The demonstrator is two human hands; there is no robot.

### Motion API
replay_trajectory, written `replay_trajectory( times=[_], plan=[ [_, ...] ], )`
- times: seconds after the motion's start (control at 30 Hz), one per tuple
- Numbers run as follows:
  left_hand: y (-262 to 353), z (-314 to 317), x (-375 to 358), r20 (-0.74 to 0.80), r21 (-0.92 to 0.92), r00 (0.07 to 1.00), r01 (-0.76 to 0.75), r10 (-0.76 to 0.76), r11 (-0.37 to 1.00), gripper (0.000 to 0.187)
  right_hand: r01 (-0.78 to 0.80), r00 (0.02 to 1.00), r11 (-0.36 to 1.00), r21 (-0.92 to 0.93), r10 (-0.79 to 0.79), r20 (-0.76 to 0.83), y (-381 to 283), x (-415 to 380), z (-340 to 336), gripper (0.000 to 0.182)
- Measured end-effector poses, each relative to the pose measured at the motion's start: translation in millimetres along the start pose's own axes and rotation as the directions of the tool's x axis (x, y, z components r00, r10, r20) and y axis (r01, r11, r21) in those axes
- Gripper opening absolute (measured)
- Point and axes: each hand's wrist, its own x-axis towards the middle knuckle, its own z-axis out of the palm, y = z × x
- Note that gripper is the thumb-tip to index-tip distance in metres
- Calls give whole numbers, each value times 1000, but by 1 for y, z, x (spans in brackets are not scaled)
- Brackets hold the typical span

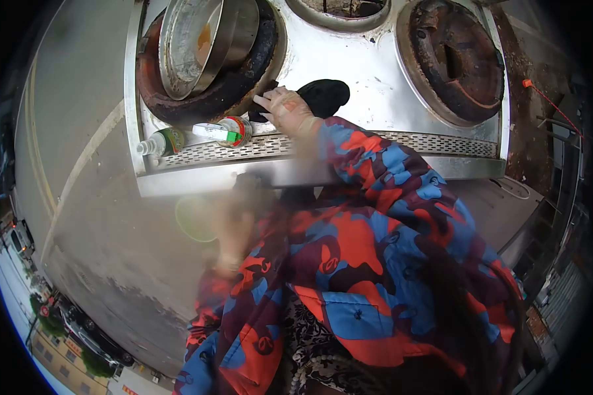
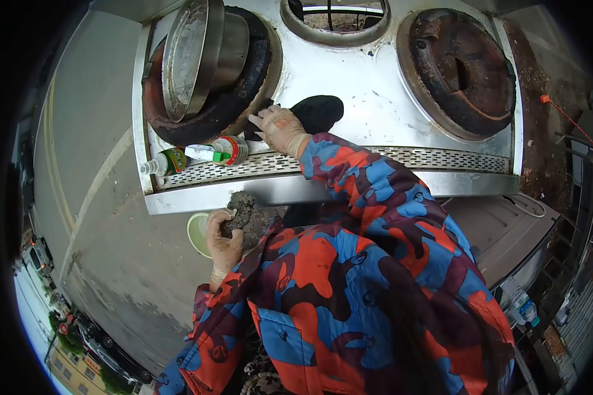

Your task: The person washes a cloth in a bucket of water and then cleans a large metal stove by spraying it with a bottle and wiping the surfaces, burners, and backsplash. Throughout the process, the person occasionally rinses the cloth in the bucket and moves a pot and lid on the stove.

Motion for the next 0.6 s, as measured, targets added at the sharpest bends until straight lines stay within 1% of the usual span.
replay_trajectory(
  times=[0.03, 0.07, 0.1, 0.17, 0.2, 0.27, 0.3, 0.37, 0.4, 0.43, 0.47, 0.57, 0.6],
  plan=[
    [-3, -9, -10, -61, -2, 993, 101, -101, 995, 36, 23, 999, 1000, 1, -23, 26, -8, 3, 5, 42],
    [-15, -15, -19, -150, 38, 978, 154, -146, 987, 36, 45, 998, 999, 3, -45, 52, -16, 6, 9, 41],
    [-28, -20, -32, -190, -148, 918, 324, -348, 934, 36, 80, 996, 997, 4, -80, 47, -23, 5, 10, 41],
    [-45, -29, -49, -321, -138, 884, 310, -339, 941, 35, 121, 991, 993, 18, -122, 49, -35, -3, 10, 41],
    [-46, -32, -52, -333, -138, 879, 313, -342, 940, 35, 127, 990, 992, -3, -127, 56, -33, -7, 6, 40],
    [-50, -37, -54, -348, -262, 836, 347, -423, 901, 36, 146, 988, 988, -46, -144, 57, -22, -23, 0, 39],
    [-47, -37, -54, -358, -269, 831, 346, -427, 899, 36, 210, 977, 977, -44, -208, 39, -15, -38, -17, 39],
    [-44, -37, -55, -374, -388, 802, 320, -465, 864, 36, 205, 971, 979, 0, -203, 128, 4, -63, -26, 40],
    [-61, -33, -60, -440, -374, 743, 359, -505, 855, 35, 213, 969, 977, -3, -211, 127, 14, -73, -34, 41],
    [-77, -30, -67, -451, -388, 728, 362, -517, 848, 35, 223, 967, 975, -4, -220, 128, 24, -83, -43, 42],
    [-93, -30, -73, -450, -389, 725, 368, -522, 845, 35, 184, 971, 983, 11, -184, 154, 29, -90, -51, 44],
    [-129, -41, -96, -516, -393, 641, 413, -569, 822, 34, 110, 962, 994, 25, -112, 250, 28, -82, -51, 48],
    [-146, -51, -105, -539, -435, 587, 420, -604, 796, 34, 127, 968, 990, 56, -136, 212, 21, -75, -48, 48]
  ],
)
